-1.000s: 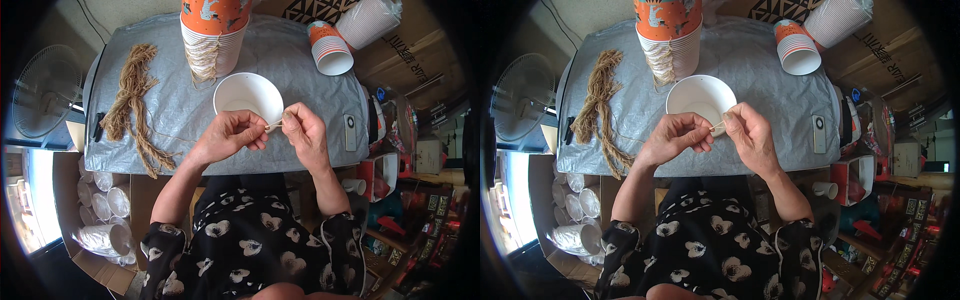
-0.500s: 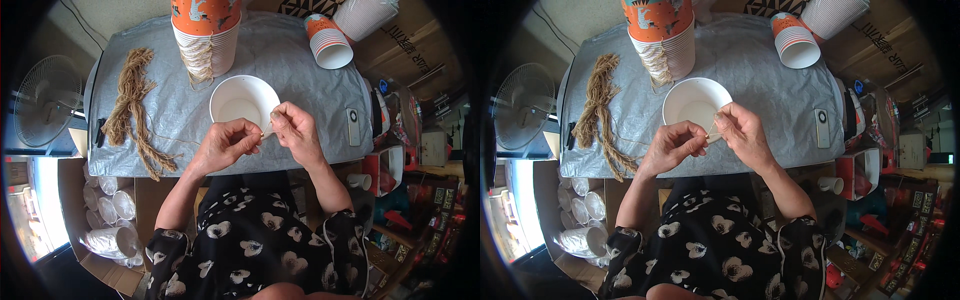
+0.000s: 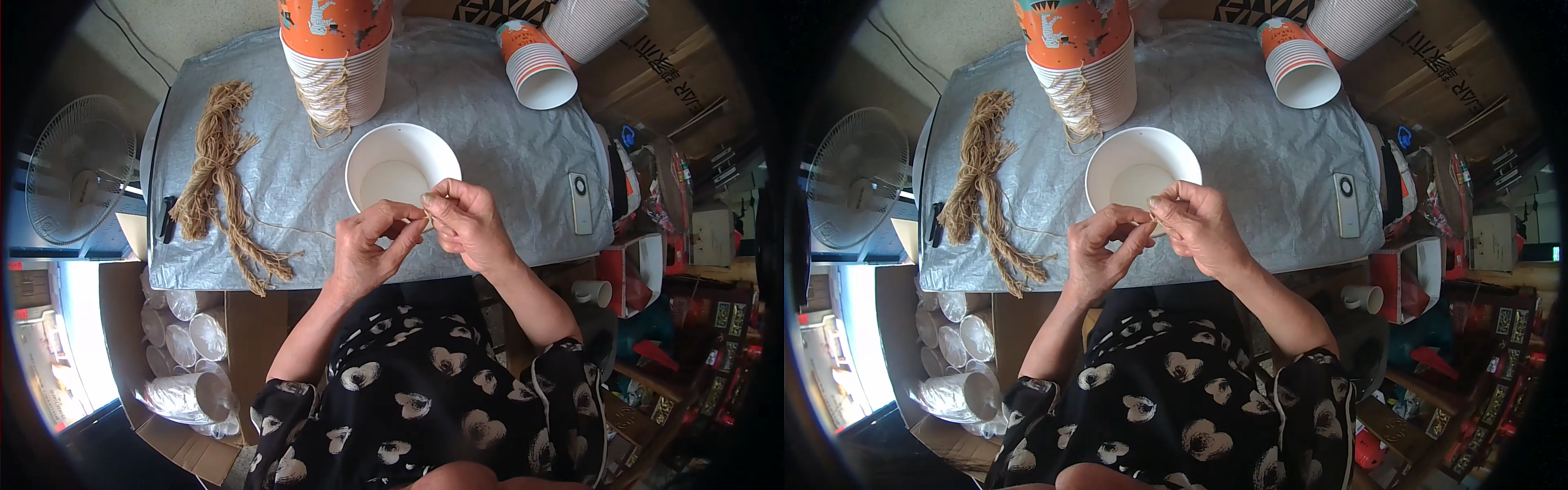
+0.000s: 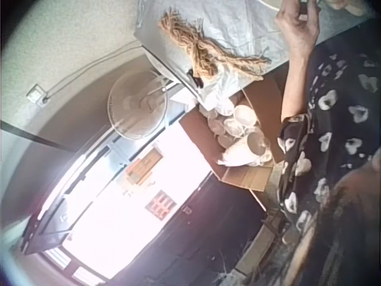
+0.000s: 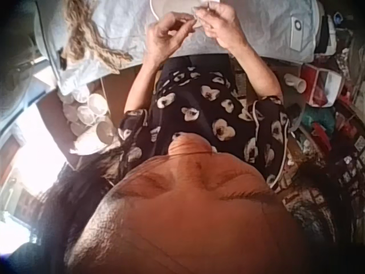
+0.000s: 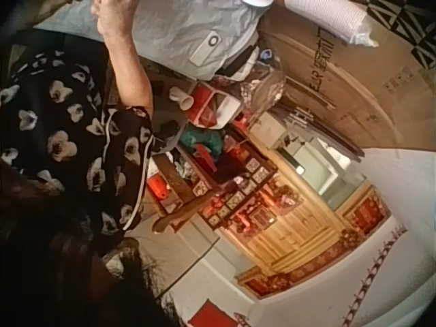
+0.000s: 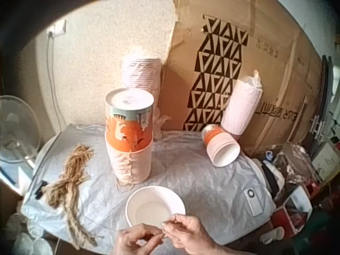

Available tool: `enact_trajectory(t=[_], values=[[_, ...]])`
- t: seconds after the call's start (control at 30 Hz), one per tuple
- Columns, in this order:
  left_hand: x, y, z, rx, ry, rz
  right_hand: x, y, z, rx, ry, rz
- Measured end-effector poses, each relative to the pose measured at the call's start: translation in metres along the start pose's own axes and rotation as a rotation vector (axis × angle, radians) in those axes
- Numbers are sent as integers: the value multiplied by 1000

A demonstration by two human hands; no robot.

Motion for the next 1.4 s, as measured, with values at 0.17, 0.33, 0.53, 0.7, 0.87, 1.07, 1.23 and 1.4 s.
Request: enact_trajectory(t=[0.17,0.33,0.53,0.7,0.87,1.07,1.23,1.4], values=[[-7,3,4,-119,-16,-56,-1,1,-4,27,14,36],[-9,5,6,-74,-146,-118,-3,2,-3,49,67,20],[23,5,9,-32,332,309,13,9,11,-17,227,135],[31,5,6,60,542,508,22,28,7,-58,511,448],[32,6,1,53,540,550,30,38,-10,-63,782,702],[32,7,-8,56,512,559,21,37,-5,-150,900,795],[32,7,-9,50,555,539,15,34,3,-171,825,711],[34,8,-12,35,526,534,9,33,6,-154,566,570]])
Point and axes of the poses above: each hand's wrist, its own y-axis away from the middle knuckle, its own z-axis out of the back of the hand, x = y × z, the point moved 7 cm from there along -y, towards the middle knuckle, and after that the axes turned 1 degree about z, right-handed, at the moved point
